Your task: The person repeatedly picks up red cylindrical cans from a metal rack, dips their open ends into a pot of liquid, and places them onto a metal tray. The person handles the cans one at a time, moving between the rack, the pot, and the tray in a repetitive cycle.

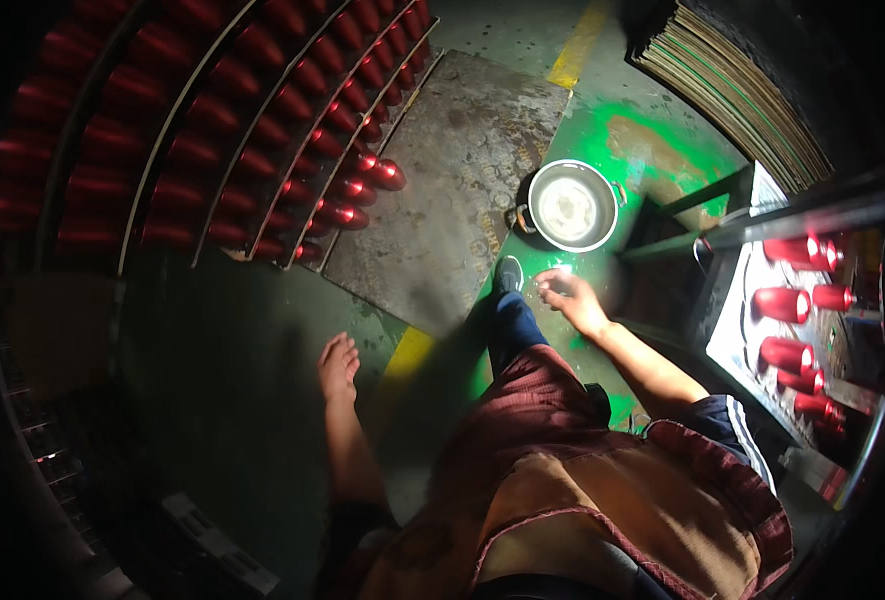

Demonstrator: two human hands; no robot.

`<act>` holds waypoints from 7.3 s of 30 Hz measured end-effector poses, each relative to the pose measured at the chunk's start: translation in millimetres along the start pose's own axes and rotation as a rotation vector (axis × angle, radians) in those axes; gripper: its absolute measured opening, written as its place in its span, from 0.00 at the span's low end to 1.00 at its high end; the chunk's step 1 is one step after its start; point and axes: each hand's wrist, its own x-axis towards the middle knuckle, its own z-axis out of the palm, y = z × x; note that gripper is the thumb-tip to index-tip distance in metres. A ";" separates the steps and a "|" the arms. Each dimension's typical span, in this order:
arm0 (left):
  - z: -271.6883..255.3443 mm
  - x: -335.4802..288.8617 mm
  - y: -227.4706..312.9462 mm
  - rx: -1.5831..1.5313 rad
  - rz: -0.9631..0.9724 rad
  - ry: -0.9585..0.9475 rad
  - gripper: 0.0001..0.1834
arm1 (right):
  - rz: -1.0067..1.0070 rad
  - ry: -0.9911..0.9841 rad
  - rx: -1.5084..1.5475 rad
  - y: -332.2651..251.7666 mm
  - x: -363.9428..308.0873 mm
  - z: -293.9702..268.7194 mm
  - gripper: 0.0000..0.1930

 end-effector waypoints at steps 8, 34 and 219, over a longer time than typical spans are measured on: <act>45.4 203.5 22.2 0.048 -0.140 0.265 0.14 | -0.182 -0.153 -0.153 0.1 297.2 108.7 0.21; 190.6 714.8 19.7 0.291 0.718 -0.224 0.33 | -0.362 0.017 -0.520 141.8 792.4 352.6 0.28; 312.9 -464.2 -244.2 0.785 0.450 -1.139 0.11 | -0.467 0.881 -0.072 189.3 -464.7 -233.3 0.14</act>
